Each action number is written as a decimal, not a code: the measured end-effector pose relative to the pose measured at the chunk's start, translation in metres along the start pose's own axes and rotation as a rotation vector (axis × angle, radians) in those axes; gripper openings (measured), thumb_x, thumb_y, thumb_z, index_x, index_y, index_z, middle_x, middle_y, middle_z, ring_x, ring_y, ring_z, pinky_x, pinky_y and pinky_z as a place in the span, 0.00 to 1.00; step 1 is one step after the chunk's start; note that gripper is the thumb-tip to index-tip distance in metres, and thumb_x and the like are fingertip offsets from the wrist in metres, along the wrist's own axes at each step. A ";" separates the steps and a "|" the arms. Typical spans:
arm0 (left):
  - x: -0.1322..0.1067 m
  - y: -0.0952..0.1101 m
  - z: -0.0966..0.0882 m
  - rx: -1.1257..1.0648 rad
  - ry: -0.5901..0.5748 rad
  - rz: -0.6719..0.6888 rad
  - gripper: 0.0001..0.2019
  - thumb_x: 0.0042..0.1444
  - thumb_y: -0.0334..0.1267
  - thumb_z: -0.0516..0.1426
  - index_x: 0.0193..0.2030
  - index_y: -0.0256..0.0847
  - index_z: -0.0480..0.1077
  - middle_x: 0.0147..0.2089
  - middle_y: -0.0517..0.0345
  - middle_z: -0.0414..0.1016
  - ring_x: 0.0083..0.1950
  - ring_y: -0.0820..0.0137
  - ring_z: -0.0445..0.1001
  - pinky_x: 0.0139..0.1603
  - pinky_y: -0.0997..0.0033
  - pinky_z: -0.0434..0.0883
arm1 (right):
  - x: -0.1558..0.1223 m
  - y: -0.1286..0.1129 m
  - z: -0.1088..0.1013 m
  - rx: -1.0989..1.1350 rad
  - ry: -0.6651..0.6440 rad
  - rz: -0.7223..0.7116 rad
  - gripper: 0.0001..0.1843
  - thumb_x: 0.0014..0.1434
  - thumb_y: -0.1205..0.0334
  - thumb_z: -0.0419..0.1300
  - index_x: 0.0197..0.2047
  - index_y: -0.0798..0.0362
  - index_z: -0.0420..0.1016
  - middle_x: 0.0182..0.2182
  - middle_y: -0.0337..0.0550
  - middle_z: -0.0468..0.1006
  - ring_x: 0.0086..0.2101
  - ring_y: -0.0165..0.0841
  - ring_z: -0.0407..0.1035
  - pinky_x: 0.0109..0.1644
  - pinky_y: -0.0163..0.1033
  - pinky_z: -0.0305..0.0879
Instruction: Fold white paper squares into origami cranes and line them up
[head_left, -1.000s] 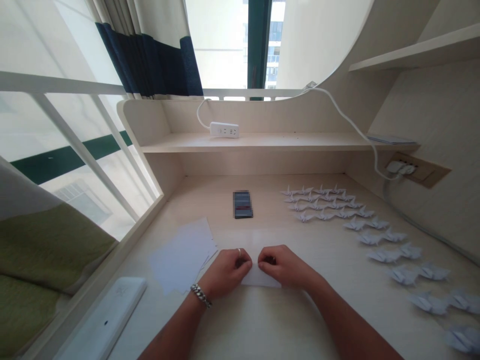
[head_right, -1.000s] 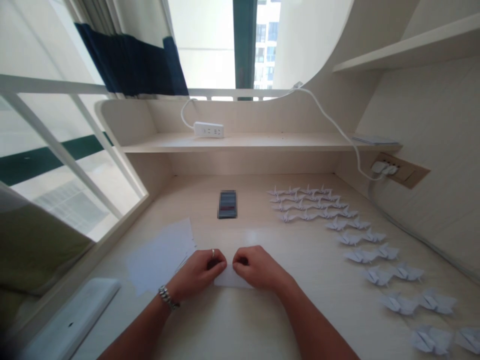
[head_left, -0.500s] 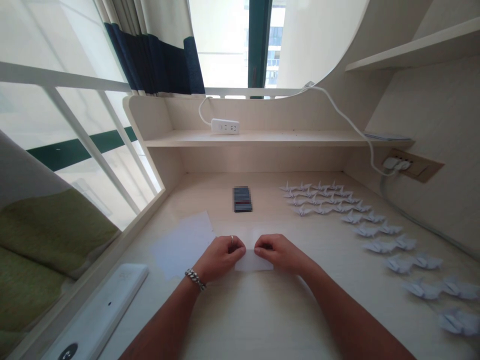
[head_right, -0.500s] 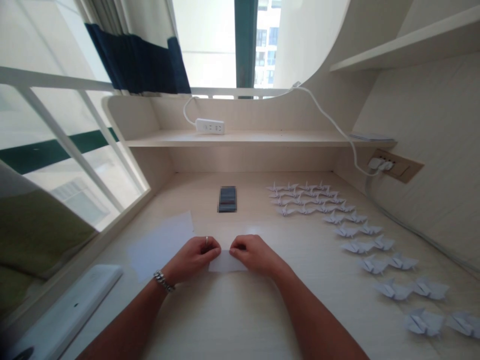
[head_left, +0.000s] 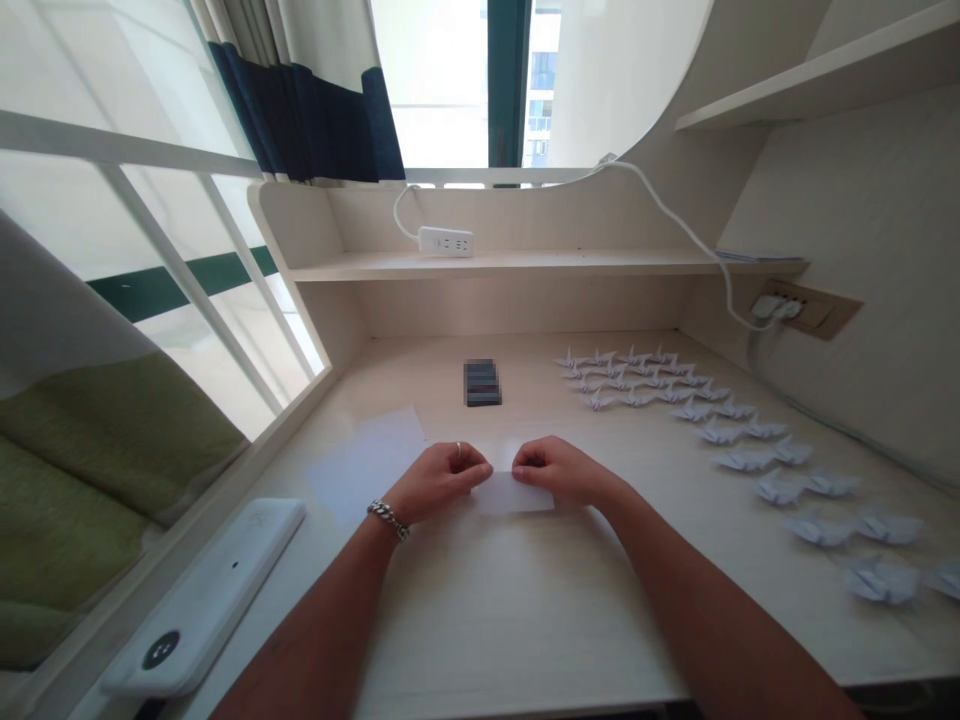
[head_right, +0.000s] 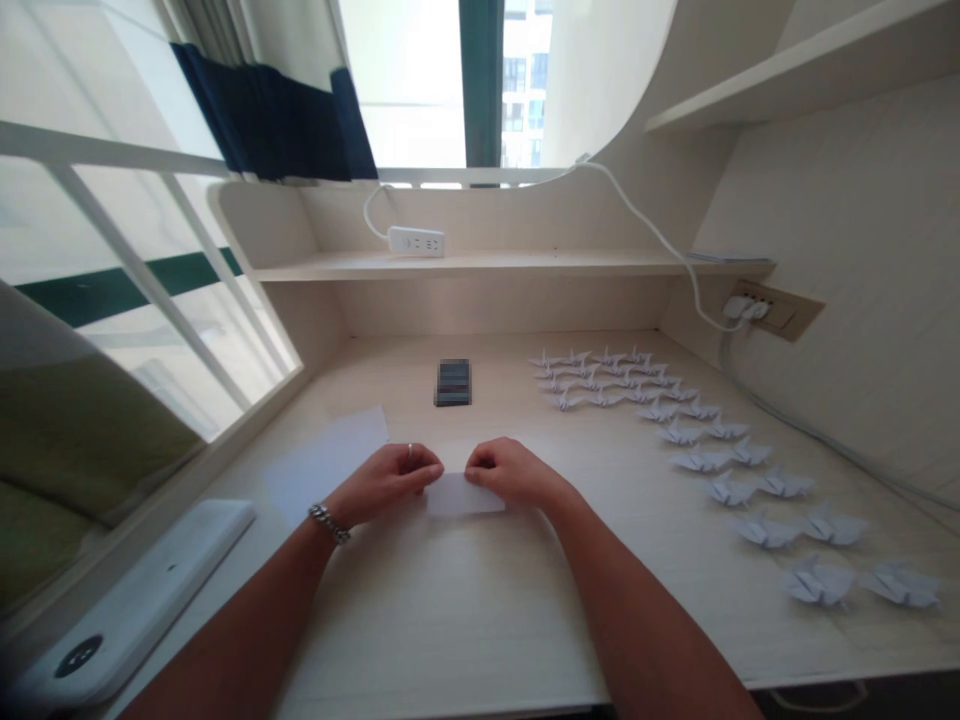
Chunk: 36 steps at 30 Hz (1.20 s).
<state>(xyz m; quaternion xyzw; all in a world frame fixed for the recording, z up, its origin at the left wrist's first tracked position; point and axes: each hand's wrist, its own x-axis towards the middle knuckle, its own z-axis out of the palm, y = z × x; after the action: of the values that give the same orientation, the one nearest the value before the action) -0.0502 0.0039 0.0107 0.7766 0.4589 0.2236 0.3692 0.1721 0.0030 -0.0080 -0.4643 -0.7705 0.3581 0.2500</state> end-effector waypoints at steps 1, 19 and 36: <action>0.001 0.001 0.002 0.026 -0.024 0.002 0.15 0.53 0.47 0.54 0.32 0.37 0.74 0.27 0.57 0.74 0.29 0.70 0.70 0.31 0.72 0.65 | 0.000 0.000 0.000 0.010 -0.001 0.001 0.09 0.53 0.60 0.58 0.29 0.55 0.77 0.26 0.40 0.75 0.28 0.30 0.65 0.30 0.33 0.58; 0.007 -0.018 -0.006 -0.350 0.166 -0.123 0.15 0.49 0.47 0.59 0.29 0.34 0.72 0.20 0.60 0.69 0.23 0.75 0.64 0.25 0.74 0.59 | 0.007 0.012 -0.002 0.406 0.299 0.140 0.17 0.57 0.49 0.57 0.40 0.55 0.72 0.33 0.44 0.76 0.32 0.32 0.71 0.29 0.33 0.66; 0.010 -0.019 -0.005 -0.287 0.339 -0.048 0.12 0.46 0.44 0.63 0.30 0.36 0.75 0.22 0.59 0.72 0.24 0.74 0.67 0.26 0.74 0.65 | 0.003 0.007 -0.001 0.586 0.184 0.166 0.14 0.48 0.54 0.66 0.28 0.58 0.75 0.19 0.40 0.74 0.21 0.27 0.70 0.26 0.31 0.66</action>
<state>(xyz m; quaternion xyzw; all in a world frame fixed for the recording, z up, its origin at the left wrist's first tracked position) -0.0598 0.0207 -0.0009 0.6563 0.4962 0.4052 0.3986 0.1752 0.0082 -0.0131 -0.4643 -0.5682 0.5406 0.4115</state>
